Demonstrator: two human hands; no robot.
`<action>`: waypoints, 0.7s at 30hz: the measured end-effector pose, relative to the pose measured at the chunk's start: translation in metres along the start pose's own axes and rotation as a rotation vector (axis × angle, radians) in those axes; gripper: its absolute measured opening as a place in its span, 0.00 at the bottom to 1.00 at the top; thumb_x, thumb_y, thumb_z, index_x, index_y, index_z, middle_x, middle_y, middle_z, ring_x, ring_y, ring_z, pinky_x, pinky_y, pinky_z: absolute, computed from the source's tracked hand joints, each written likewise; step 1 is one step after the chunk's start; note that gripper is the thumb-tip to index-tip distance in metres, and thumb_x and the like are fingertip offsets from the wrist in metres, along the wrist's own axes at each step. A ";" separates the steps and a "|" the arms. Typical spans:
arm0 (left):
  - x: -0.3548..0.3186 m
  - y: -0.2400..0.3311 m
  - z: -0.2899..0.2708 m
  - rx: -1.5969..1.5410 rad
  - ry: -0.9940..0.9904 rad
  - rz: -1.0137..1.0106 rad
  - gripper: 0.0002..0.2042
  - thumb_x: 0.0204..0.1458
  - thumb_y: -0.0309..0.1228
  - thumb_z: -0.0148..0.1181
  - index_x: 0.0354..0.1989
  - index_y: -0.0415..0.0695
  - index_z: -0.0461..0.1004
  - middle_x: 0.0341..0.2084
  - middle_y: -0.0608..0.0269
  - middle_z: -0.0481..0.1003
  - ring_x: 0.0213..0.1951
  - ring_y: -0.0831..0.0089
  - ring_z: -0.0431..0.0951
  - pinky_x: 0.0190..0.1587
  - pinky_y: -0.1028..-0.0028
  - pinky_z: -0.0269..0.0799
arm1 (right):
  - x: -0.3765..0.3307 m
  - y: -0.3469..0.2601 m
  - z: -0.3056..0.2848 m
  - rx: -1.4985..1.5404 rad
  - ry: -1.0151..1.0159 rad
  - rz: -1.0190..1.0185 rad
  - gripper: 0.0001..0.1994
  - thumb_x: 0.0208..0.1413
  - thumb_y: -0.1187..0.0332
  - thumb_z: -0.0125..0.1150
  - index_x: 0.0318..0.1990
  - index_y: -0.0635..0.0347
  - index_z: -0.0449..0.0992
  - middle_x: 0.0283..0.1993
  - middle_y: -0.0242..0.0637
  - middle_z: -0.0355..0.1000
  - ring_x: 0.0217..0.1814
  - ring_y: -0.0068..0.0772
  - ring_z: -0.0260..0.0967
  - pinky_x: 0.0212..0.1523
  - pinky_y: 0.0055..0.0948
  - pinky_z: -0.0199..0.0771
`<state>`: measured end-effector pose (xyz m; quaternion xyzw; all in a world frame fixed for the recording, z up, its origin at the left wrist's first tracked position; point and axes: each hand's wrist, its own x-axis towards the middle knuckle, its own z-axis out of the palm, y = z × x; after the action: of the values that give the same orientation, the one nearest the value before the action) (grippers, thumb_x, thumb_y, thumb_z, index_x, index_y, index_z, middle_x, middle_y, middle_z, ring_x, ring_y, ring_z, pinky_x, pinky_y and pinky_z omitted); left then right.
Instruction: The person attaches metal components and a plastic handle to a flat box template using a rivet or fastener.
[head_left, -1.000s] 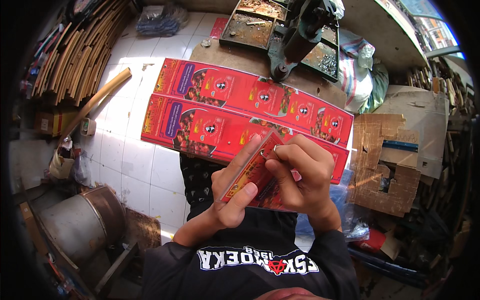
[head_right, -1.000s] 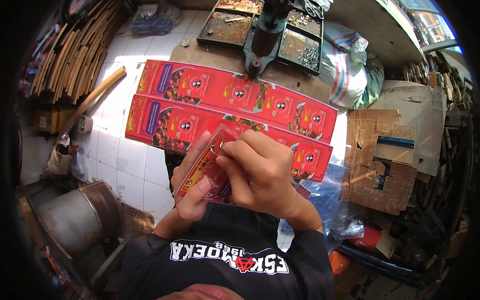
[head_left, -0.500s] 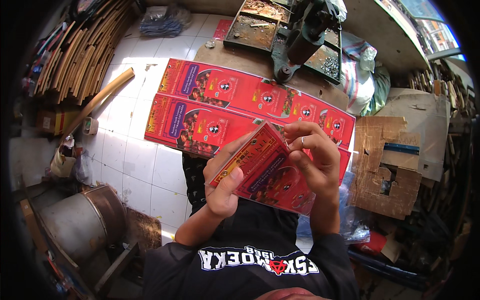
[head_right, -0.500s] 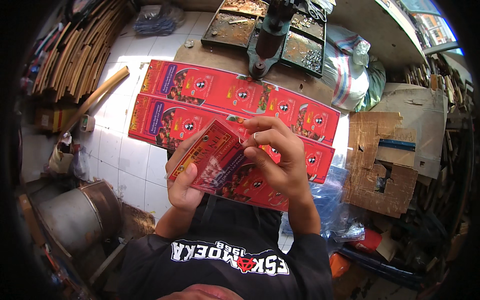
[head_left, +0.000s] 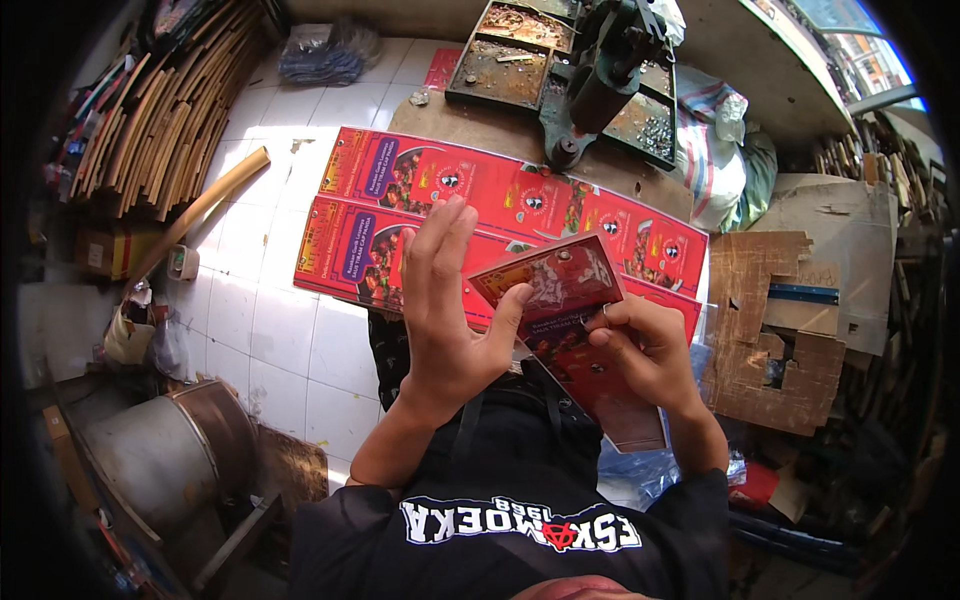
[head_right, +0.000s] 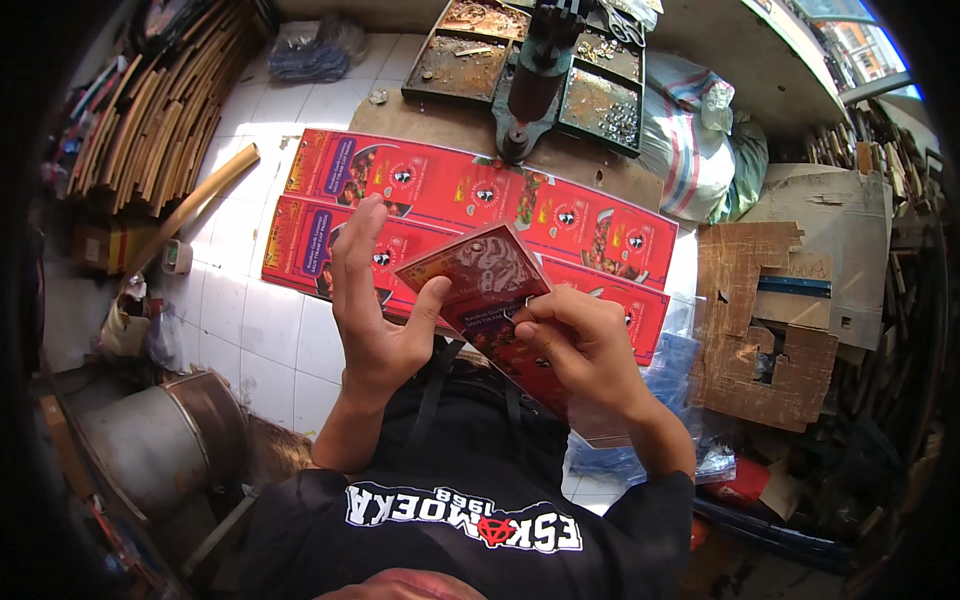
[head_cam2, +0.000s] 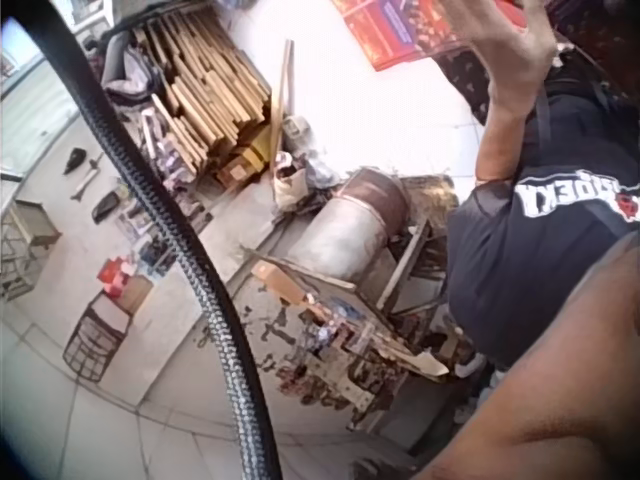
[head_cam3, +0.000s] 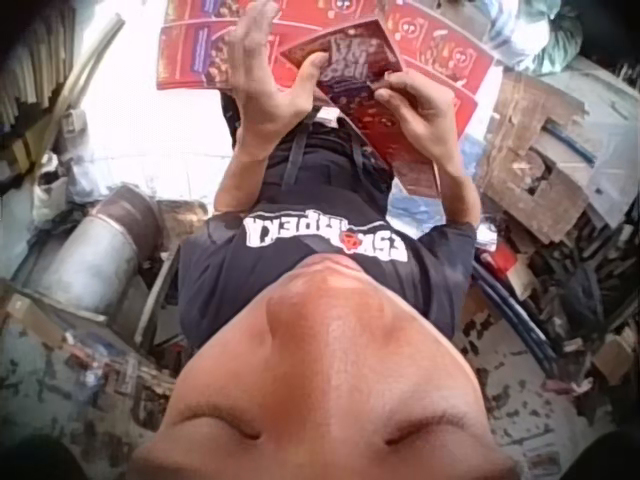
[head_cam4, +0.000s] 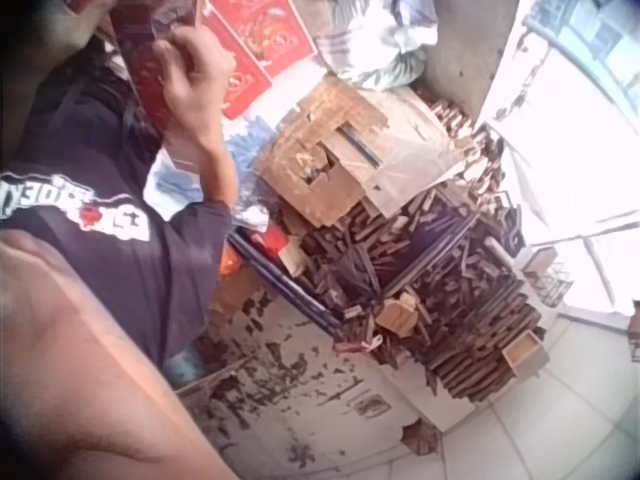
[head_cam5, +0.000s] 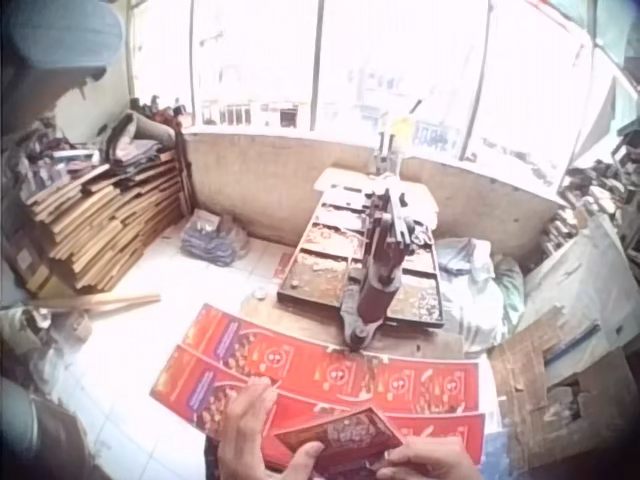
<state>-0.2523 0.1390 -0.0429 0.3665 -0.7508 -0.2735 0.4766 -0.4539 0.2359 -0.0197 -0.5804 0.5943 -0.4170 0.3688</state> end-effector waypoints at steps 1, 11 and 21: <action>0.004 0.004 -0.002 0.090 -0.053 0.060 0.28 0.48 0.26 0.65 0.59 0.36 0.65 0.58 0.46 0.66 0.61 0.54 0.67 0.65 0.54 0.55 | -0.001 -0.003 0.000 -0.024 -0.012 -0.012 0.04 0.51 0.79 0.64 0.35 0.65 0.77 0.28 0.38 0.74 0.29 0.27 0.73 0.28 0.26 0.69; 0.018 0.007 -0.012 -0.251 -0.268 -0.028 0.05 0.56 0.28 0.58 0.38 0.41 0.71 0.32 0.60 0.75 0.44 0.59 0.76 0.62 0.55 0.56 | -0.010 -0.030 -0.002 0.081 -0.268 -0.152 0.06 0.50 0.75 0.67 0.36 0.64 0.78 0.46 0.45 0.74 0.41 0.38 0.77 0.39 0.30 0.75; 0.034 -0.022 -0.002 -0.823 -0.375 0.277 0.08 0.53 0.36 0.60 0.31 0.46 0.71 0.28 0.63 0.72 0.46 0.60 0.76 0.63 0.55 0.54 | 0.002 -0.003 0.040 0.901 -0.026 -0.255 0.10 0.63 0.65 0.57 0.38 0.65 0.69 0.39 0.42 0.69 0.39 0.28 0.70 0.42 0.29 0.72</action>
<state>-0.2540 0.0988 -0.0413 -0.0122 -0.6951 -0.5435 0.4705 -0.4161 0.2308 -0.0320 -0.4360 0.2732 -0.6684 0.5372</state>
